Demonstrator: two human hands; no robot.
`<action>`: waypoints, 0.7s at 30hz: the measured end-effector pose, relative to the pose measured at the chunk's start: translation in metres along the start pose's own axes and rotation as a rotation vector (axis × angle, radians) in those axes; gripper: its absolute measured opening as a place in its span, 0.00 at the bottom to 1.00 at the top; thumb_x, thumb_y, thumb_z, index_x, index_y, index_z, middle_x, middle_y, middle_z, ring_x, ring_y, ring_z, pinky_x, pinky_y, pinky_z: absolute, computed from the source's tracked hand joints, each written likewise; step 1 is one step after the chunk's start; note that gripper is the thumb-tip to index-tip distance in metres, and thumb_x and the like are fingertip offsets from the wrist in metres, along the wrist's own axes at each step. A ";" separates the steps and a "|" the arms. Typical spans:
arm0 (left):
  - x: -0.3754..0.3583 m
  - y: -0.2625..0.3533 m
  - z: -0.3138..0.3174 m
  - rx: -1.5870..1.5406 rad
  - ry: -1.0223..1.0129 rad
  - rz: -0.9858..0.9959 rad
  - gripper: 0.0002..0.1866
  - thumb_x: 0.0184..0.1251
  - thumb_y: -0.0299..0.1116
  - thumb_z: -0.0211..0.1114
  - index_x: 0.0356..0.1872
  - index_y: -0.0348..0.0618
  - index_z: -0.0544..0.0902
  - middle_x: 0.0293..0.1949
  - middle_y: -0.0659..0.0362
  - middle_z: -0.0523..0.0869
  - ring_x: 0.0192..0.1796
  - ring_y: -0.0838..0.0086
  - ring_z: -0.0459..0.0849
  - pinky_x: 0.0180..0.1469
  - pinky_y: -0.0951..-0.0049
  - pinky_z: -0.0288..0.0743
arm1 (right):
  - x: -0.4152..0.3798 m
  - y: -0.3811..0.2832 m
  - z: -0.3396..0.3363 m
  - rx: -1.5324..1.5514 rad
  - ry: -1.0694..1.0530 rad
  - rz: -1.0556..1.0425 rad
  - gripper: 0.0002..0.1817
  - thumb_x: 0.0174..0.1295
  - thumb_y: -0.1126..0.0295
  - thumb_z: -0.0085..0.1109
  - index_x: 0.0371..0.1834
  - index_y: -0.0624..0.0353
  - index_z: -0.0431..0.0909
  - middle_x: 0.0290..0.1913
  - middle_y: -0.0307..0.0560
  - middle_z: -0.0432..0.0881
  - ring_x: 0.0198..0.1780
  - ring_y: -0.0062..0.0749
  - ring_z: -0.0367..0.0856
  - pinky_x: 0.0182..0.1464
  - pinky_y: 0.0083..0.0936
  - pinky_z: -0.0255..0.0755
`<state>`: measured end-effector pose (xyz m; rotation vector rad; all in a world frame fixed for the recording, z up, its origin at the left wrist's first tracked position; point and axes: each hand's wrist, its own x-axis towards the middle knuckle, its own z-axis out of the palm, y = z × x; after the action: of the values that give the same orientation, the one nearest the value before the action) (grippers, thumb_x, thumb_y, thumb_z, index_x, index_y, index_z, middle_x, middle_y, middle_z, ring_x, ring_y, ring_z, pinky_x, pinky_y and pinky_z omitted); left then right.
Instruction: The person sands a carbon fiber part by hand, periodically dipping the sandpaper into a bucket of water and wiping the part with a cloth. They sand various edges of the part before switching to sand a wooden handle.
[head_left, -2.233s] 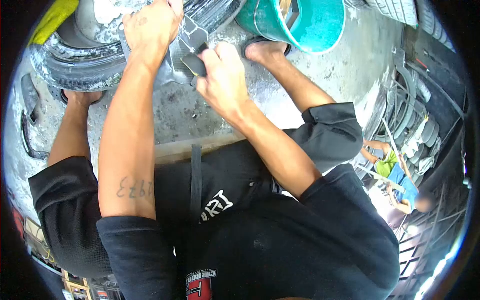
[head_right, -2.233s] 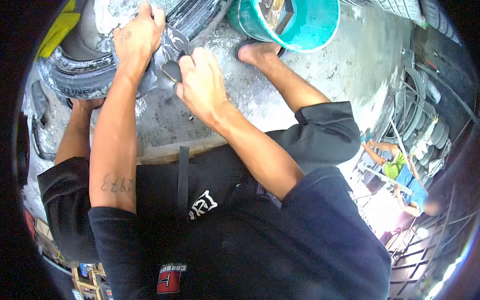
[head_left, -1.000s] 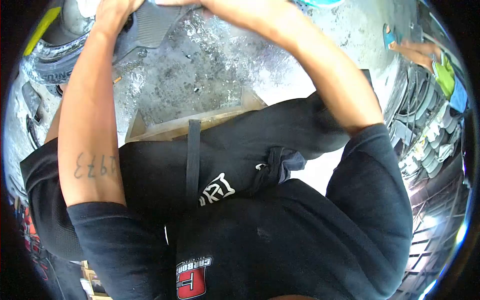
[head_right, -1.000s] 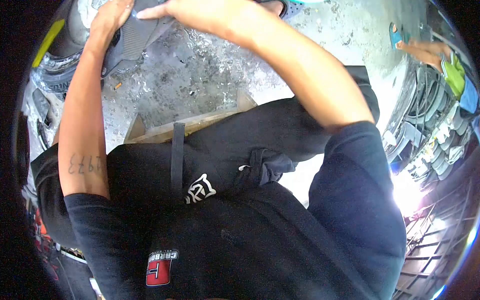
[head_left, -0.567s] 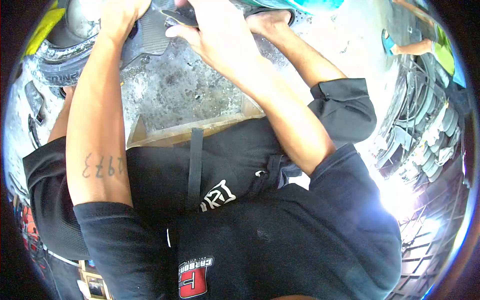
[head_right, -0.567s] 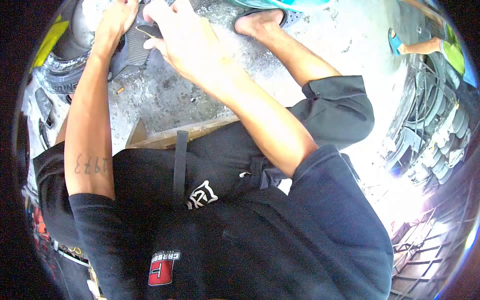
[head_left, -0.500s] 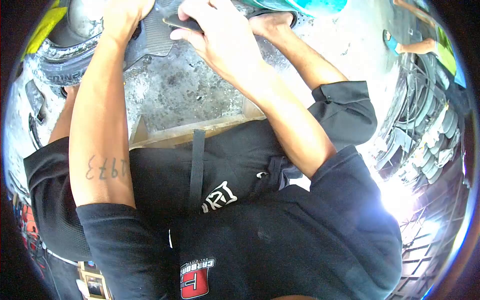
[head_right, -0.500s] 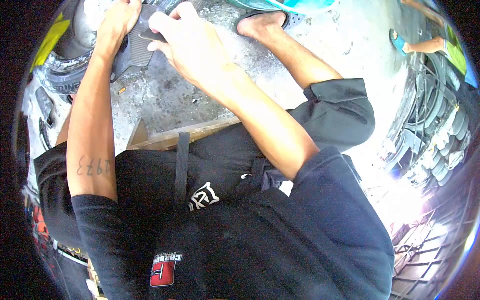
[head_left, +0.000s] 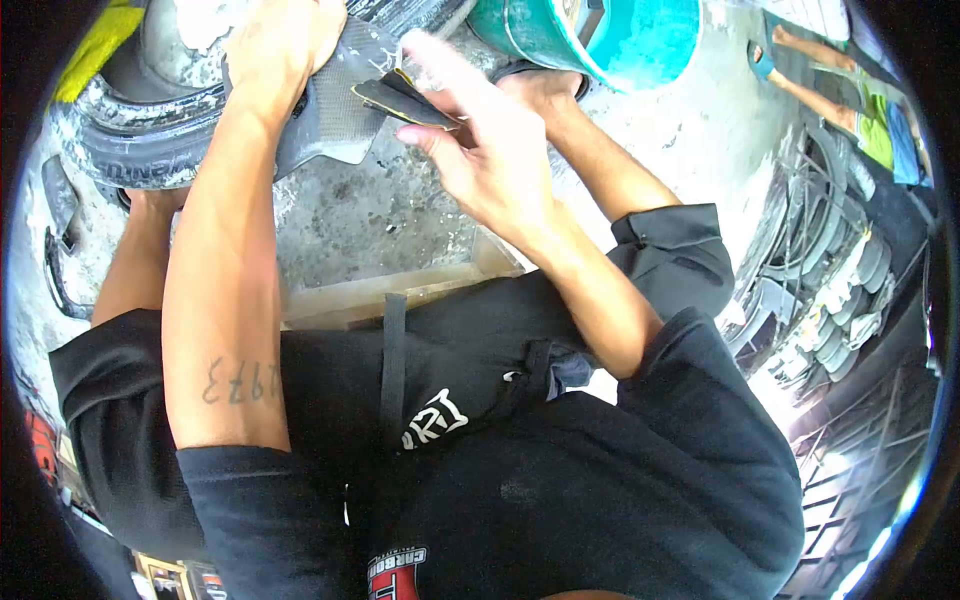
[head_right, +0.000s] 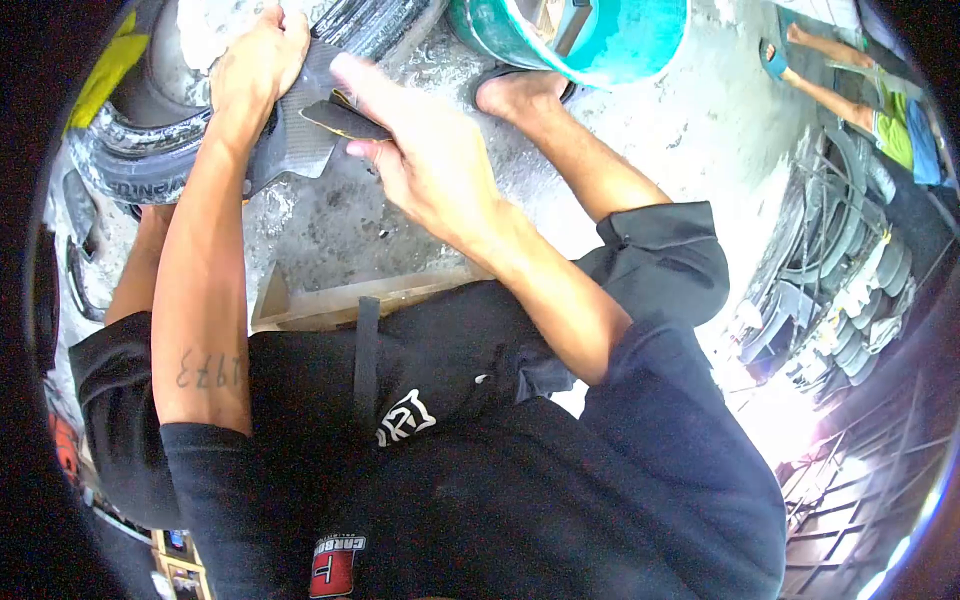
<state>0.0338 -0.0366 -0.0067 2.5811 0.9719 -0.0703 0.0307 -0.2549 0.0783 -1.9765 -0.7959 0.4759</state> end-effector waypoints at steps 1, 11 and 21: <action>0.000 0.002 -0.003 -0.008 0.000 -0.016 0.24 0.75 0.45 0.51 0.50 0.36 0.87 0.46 0.34 0.88 0.51 0.39 0.88 0.59 0.47 0.81 | 0.003 -0.010 -0.002 -0.078 0.102 0.016 0.34 0.59 0.77 0.76 0.71 0.56 0.77 0.45 0.47 0.91 0.44 0.26 0.90 0.48 0.24 0.84; -0.007 0.012 -0.018 -0.046 -0.125 -0.086 0.26 0.75 0.46 0.47 0.53 0.39 0.87 0.50 0.36 0.89 0.54 0.43 0.88 0.62 0.49 0.79 | -0.005 0.013 -0.007 -0.298 -0.132 -0.082 0.23 0.53 0.82 0.67 0.54 0.51 0.87 0.41 0.45 0.82 0.43 0.41 0.85 0.47 0.34 0.82; -0.004 0.011 -0.013 -0.017 -0.127 -0.063 0.26 0.77 0.47 0.47 0.53 0.37 0.87 0.49 0.36 0.89 0.54 0.42 0.88 0.62 0.48 0.79 | 0.000 0.015 0.013 -0.573 -0.192 -0.189 0.28 0.52 0.80 0.63 0.61 0.58 0.83 0.41 0.46 0.80 0.44 0.46 0.83 0.44 0.41 0.81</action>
<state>0.0365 -0.0418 0.0093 2.4964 1.0024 -0.2395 0.0283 -0.2523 0.0587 -2.3633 -1.3429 0.3515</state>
